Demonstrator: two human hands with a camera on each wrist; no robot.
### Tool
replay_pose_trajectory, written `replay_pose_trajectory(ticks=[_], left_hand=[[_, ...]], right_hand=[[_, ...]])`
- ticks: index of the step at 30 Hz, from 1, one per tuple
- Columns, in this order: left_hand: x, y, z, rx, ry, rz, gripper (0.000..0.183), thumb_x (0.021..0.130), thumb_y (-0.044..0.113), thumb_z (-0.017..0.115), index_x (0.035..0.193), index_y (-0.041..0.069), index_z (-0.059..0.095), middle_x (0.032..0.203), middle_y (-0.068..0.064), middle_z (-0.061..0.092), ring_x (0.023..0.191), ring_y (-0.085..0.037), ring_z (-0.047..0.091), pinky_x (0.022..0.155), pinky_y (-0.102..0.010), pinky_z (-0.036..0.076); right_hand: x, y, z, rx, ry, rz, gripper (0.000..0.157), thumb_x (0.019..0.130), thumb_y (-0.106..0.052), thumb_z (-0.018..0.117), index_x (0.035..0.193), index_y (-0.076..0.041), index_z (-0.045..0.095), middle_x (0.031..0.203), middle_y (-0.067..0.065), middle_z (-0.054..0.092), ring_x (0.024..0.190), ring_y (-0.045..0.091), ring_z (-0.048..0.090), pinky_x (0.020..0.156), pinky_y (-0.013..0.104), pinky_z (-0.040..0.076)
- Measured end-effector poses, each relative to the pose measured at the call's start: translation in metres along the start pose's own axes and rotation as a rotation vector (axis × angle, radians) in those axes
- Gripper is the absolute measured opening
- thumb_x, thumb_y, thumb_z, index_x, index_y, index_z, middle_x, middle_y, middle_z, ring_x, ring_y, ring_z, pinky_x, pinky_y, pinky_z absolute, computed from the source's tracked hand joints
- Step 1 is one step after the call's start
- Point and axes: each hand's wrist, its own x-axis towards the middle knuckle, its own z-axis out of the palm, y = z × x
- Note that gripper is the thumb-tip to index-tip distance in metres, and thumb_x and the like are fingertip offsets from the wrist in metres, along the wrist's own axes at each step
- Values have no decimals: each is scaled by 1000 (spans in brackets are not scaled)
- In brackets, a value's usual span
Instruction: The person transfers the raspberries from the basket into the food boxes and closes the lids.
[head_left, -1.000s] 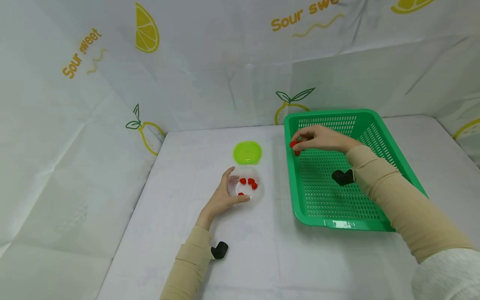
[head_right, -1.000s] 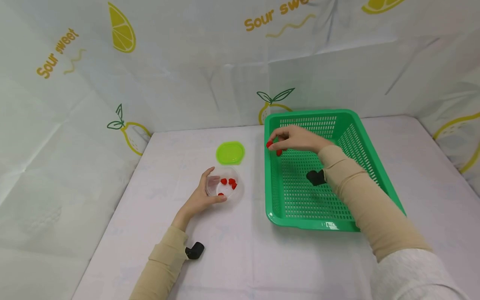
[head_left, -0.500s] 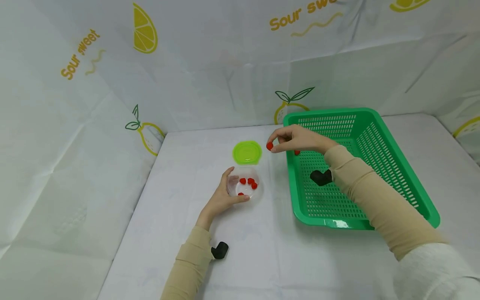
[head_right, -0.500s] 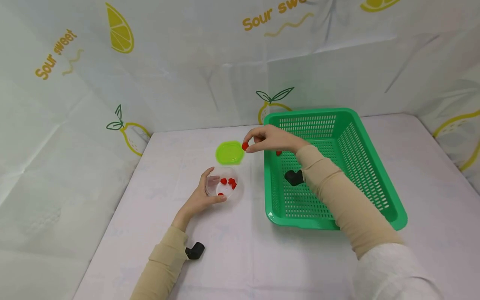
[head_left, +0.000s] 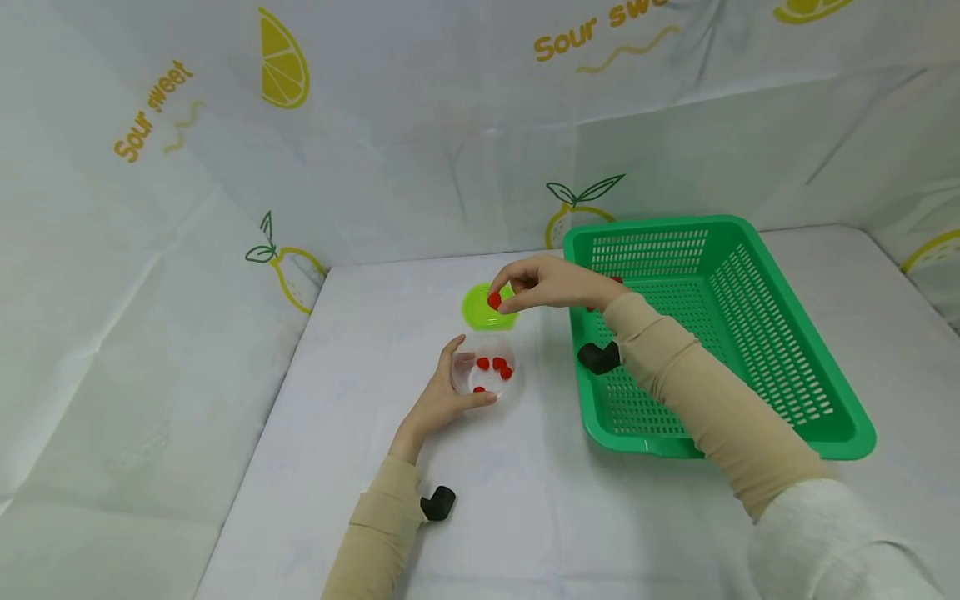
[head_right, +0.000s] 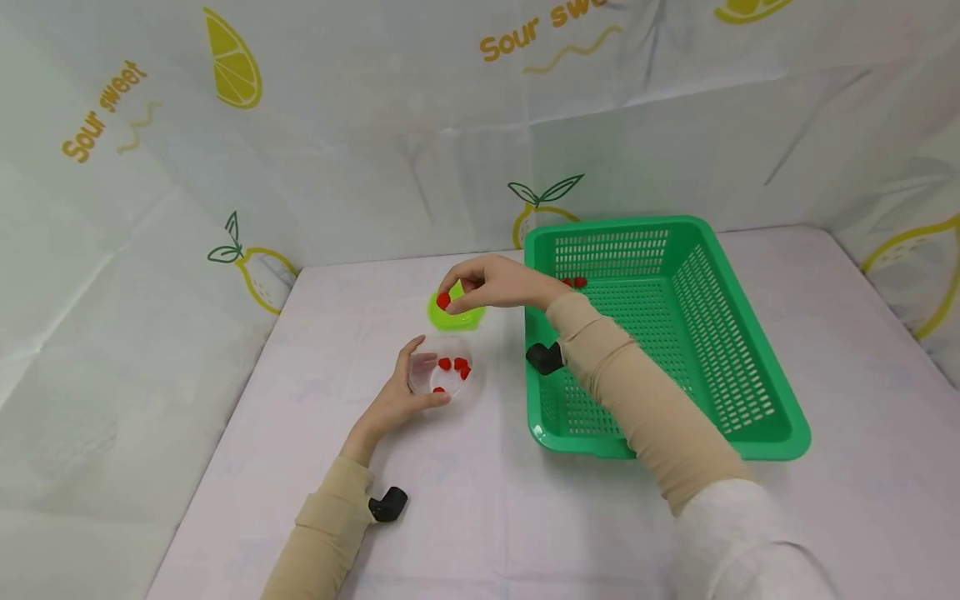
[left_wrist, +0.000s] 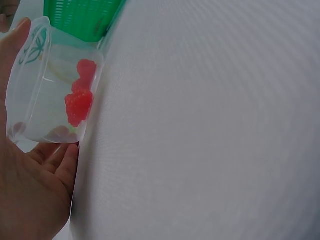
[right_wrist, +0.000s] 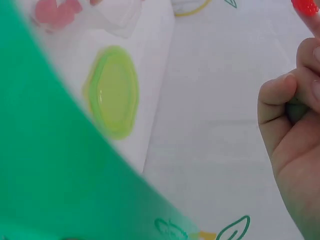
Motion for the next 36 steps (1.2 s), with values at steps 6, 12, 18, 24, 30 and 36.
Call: replay_pose_trajectory(ticks=[6,12,18,24,30,36], left_hand=[[-2,0,-1,-14,0,10,102,66,46,81,142,44,12,140,8,41,137,-18,30,112,-55,23],[-2,-1,0,-9,0,14,103,66,46,80,143,42,11,141,8,41,137,-18,31,112,-55,23],[-3,4,-2,4,-18,0,103,71,38,79,146,36,9,144,4,38,138,-20,29,113,-54,23],[-3,3,-2,12,-10,12,104,68,44,80,144,39,10,142,4,40,137,-21,30,112,-55,24],[-1,-3,-1,12,-2,33,105,66,48,80,143,41,10,141,5,41,137,-21,31,111,-55,24],[-1,-2,-1,19,-2,37,103,68,45,80,143,42,9,141,5,41,138,-21,29,112,-56,23]], right_hand=[[13,-7,13,-4,-35,-39,24,85,-25,68,107,-15,67,66,0,44,60,14,39,58,25,36],[24,-5,24,-17,-76,-42,22,84,-30,69,104,-23,67,65,-1,44,58,13,38,56,24,33],[32,-3,29,-13,-113,-34,22,85,-28,67,106,-22,67,66,-1,45,61,14,40,57,24,34],[37,6,33,27,-147,6,22,85,-27,67,106,-21,67,67,-1,47,64,20,43,57,23,35],[43,15,38,13,-142,28,24,85,-25,67,107,-16,66,67,-1,47,66,24,45,58,24,36],[46,21,40,-6,-154,79,25,85,-22,66,109,-15,65,65,-2,45,61,15,42,56,23,35]])
